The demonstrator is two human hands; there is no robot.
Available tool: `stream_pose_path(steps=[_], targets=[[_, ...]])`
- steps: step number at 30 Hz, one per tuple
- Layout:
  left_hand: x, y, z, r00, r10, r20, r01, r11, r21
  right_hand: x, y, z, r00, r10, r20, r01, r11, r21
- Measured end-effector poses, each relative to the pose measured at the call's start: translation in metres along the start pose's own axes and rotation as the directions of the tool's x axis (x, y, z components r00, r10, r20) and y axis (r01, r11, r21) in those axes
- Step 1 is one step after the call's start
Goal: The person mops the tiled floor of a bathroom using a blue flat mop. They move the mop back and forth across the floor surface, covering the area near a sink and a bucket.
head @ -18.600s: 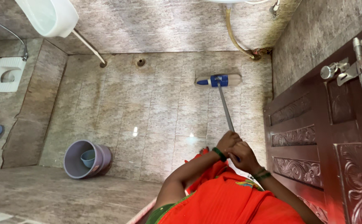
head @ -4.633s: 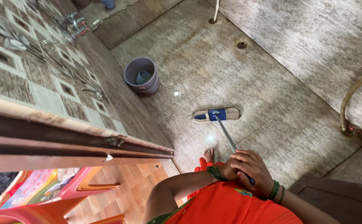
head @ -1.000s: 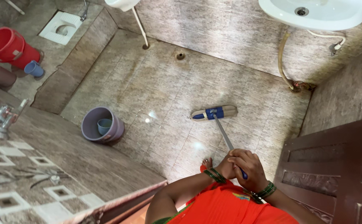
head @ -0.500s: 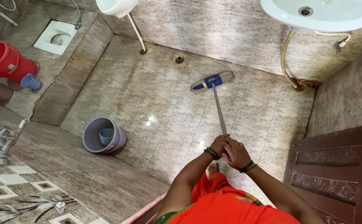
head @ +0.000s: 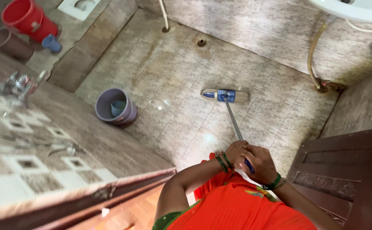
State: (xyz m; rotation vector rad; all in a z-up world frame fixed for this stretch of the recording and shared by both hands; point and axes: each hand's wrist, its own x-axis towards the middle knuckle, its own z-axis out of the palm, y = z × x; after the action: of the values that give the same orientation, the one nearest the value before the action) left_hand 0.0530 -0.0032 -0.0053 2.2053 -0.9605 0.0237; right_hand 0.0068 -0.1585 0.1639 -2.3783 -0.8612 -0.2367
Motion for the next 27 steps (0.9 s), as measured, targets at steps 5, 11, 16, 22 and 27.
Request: stream_pose_path(steps=[5,11,16,22,27], targets=[[-0.015,0.065,-0.003,0.995,0.048,-0.085,-0.05,0.998,-0.029,-0.024,-0.028,-0.048,0.998,-0.052,0.022,0.051,0.998,0.036],[-0.034,0.091,0.0,0.991,0.059,-0.121,-0.076,0.988,-0.137,-0.03,-0.046,-0.06,0.992,-0.122,0.015,0.119,0.984,0.134],[-0.025,0.078,-0.009,0.984,0.041,-0.172,-0.074,0.979,-0.191,-0.015,-0.036,-0.044,0.994,-0.104,-0.045,0.109,0.983,0.145],[0.004,0.02,-0.022,0.992,-0.123,0.014,0.124,0.983,-0.135,0.023,0.001,-0.007,0.994,-0.102,-0.04,0.105,0.99,0.093],[0.029,-0.061,-0.03,0.978,-0.207,0.012,0.207,0.978,-0.015,0.071,0.049,0.037,0.991,-0.132,-0.03,0.133,0.99,0.052]])
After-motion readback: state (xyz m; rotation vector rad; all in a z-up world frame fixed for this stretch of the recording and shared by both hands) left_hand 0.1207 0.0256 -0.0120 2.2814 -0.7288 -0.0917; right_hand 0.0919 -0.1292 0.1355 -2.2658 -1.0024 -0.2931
